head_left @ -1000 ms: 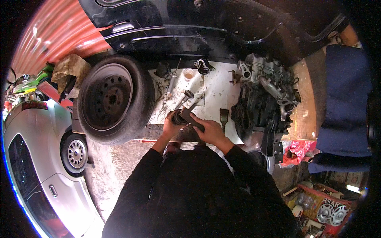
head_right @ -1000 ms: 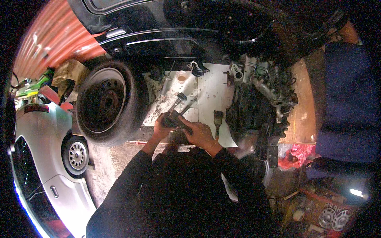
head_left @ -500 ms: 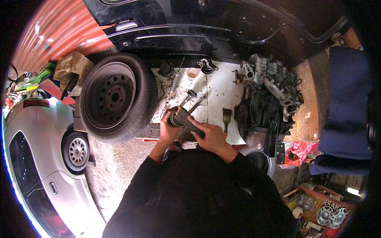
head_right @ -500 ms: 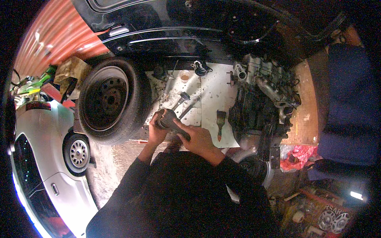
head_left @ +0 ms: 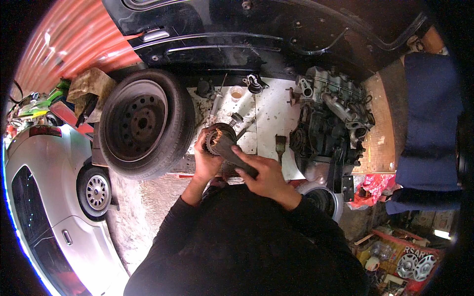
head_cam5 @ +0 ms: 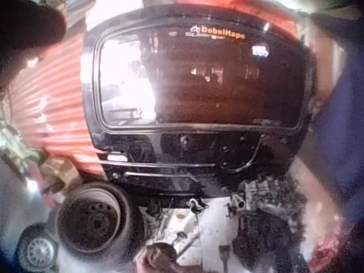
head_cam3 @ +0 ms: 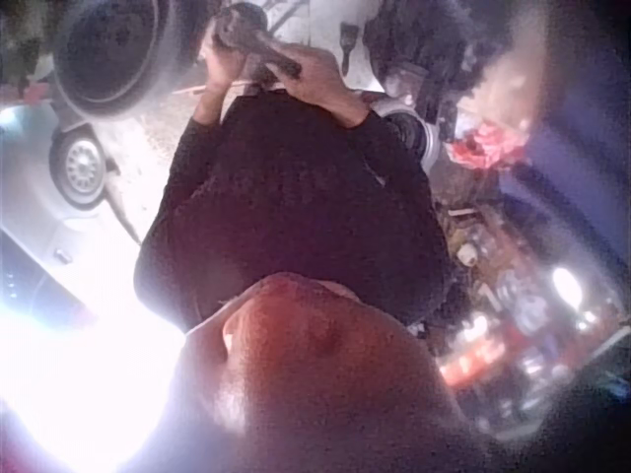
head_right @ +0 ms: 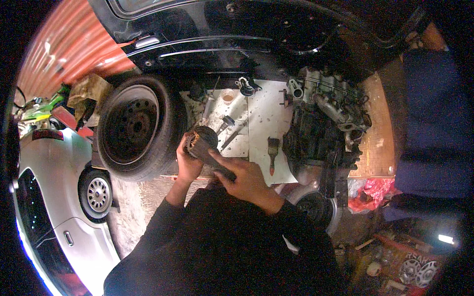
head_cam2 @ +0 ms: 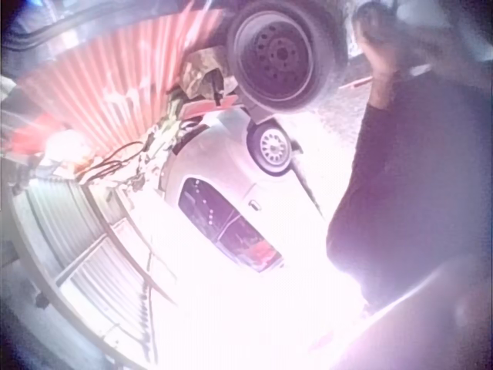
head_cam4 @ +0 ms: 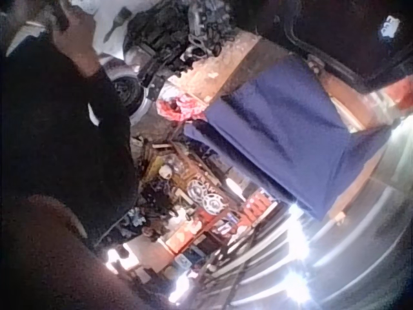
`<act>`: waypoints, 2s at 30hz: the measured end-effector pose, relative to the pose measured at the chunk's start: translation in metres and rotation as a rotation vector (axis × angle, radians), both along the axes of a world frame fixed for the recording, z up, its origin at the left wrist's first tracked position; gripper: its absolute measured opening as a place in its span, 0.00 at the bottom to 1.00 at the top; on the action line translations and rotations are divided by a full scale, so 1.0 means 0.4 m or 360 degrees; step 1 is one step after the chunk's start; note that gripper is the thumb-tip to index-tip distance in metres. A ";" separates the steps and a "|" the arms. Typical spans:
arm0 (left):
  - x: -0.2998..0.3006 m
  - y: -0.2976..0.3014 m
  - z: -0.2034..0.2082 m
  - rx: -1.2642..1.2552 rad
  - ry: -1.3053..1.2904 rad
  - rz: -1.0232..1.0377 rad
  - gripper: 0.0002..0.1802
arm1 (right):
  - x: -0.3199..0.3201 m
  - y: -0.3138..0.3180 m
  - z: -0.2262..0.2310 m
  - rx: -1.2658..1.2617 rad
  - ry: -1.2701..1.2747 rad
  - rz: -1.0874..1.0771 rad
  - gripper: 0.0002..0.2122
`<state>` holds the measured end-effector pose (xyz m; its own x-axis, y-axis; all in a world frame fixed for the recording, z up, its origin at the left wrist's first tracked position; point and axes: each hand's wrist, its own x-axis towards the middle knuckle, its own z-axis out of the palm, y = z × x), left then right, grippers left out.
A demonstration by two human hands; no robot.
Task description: The person holds a gear shaft in one hand and uses a wire brush in the other to scrub the shaft and gear teeth. They rotate the shaft to access different areas and continue brushing along its length.
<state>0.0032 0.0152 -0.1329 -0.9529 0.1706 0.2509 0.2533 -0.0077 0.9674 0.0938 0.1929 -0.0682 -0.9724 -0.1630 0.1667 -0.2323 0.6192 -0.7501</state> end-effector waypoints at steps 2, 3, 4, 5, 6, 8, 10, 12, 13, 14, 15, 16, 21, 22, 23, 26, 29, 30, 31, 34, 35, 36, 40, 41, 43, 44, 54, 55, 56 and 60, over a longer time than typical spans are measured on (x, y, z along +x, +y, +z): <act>-0.007 -0.001 0.032 -0.0287 0.0298 0.0035 0.32 | 0.003 0.032 0.005 -0.0183 0.0031 -0.0124 0.28; -0.005 0.000 0.032 -0.0233 0.0246 0.0023 0.32 | 0.002 0.047 0.001 -0.0303 0.0091 -0.0254 0.28; -0.002 0.001 0.032 -0.0179 0.0194 0.0011 0.32 | -0.004 0.050 -0.001 -0.0356 0.0238 -0.0318 0.28; 0.001 0.001 0.032 -0.0132 0.0141 -0.0005 0.32 | -0.011 0.052 0.000 -0.0405 0.0385 -0.0381 0.28; 0.003 0.001 0.032 -0.0085 0.0088 -0.0020 0.32 | -0.005 0.045 0.009 -0.0281 0.0320 -0.0252 0.28; -0.001 0.000 0.019 -0.0047 0.0012 -0.0030 0.32 | 0.016 0.030 0.048 -0.0032 0.0186 0.0000 0.29; 0.002 -0.001 0.021 -0.0133 0.0075 -0.0038 0.32 | 0.013 0.029 0.061 0.0134 0.0151 -0.0020 0.30; 0.007 0.004 0.093 -0.0335 0.0298 -0.0033 0.32 | -0.009 0.046 0.047 -0.0037 0.0347 -0.0072 0.30; 0.003 0.006 0.079 -0.0286 0.0258 -0.0027 0.32 | -0.007 0.039 0.050 -0.0034 0.0337 -0.0066 0.30; -0.001 0.006 0.064 -0.0242 0.0212 -0.0020 0.32 | -0.003 0.024 0.058 -0.0038 0.0320 -0.0056 0.30; -0.003 0.005 0.054 -0.0199 0.0166 -0.0012 0.32 | 0.002 0.014 0.066 -0.0041 0.0304 -0.0047 0.30; -0.002 0.002 0.048 -0.0197 0.0177 0.0008 0.32 | 0.008 0.011 0.074 0.0033 0.0187 -0.0027 0.29; 0.008 0.006 0.109 -0.0284 0.0273 -0.0010 0.32 | -0.008 0.030 0.048 -0.0149 0.0246 -0.0131 0.29; 0.003 0.003 0.093 -0.0278 0.0259 -0.0022 0.31 | -0.004 0.026 0.046 -0.0092 0.0218 -0.0069 0.30; -0.005 0.000 0.076 -0.0275 0.0244 -0.0037 0.31 | 0.001 0.016 0.046 -0.0037 0.0188 -0.0010 0.30; 0.004 -0.005 0.067 -0.0289 0.0221 -0.0025 0.31 | 0.006 0.018 0.041 0.0070 0.0138 0.0000 0.29; 0.007 -0.005 0.074 -0.0280 0.0213 -0.0019 0.30 | -0.015 0.039 0.039 -0.0098 0.0223 -0.0126 0.30; 0.006 -0.004 0.075 -0.0272 0.0209 -0.0026 0.30 | -0.008 0.031 0.033 -0.0012 0.0242 -0.0042 0.30; 0.005 -0.009 0.063 -0.0220 0.0159 -0.0074 0.30 | 0.004 0.022 0.025 0.0075 0.0262 0.0041 0.29; 0.004 -0.019 0.035 -0.0131 0.0077 -0.0134 0.29 | 0.006 0.025 0.030 0.0096 0.0230 0.0018 0.30; 0.010 -0.010 0.048 -0.0153 0.0077 -0.0101 0.28 | -0.015 0.040 0.017 -0.0002 0.0309 -0.0060 0.30; 0.013 -0.005 0.055 -0.0175 0.0077 -0.0068 0.28 | -0.026 0.047 0.009 -0.0101 0.0388 -0.0139 0.30; 0.006 -0.014 0.025 -0.0185 0.0197 -0.0113 0.30 | 0.019 0.021 0.030 0.0147 0.0228 0.0109 0.31; 0.016 -0.010 0.045 -0.0144 0.0136 -0.0106 0.31 | 0.016 0.022 0.021 0.0121 0.0284 0.0023 0.31; 0.023 -0.010 0.055 -0.0165 0.0085 -0.0110 0.33 | 0.009 0.027 0.024 0.0084 0.0304 -0.0054 0.31; 0.020 -0.015 0.055 -0.0223 0.0093 -0.0123 0.34 | 0.005 0.030 0.029 0.0070 0.0311 -0.0093 0.31; 0.022 -0.006 0.070 -0.0193 0.0125 -0.0110 0.30 | 0.019 0.032 0.048 -0.0046 0.0393 -0.0033 0.30; 0.022 -0.007 0.073 -0.0211 0.0121 -0.0118 0.31 | 0.024 0.029 0.048 0.0214 0.0267 0.0032 0.30; 0.025 -0.008 0.081 -0.0229 0.0121 -0.0126 0.31 | 0.018 0.038 0.044 0.0166 0.0299 -0.0026 0.30; 0.023 -0.010 0.081 -0.0209 0.0136 -0.0175 0.33 | -0.009 0.064 0.012 -0.0299 0.0438 -0.0347 0.31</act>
<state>0.0124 0.0112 -0.1006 -0.9029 0.3092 0.2986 0.3391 0.0853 0.9369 0.0901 0.2183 -0.0633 -0.8956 0.1008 0.4333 -0.3187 0.5343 -0.7829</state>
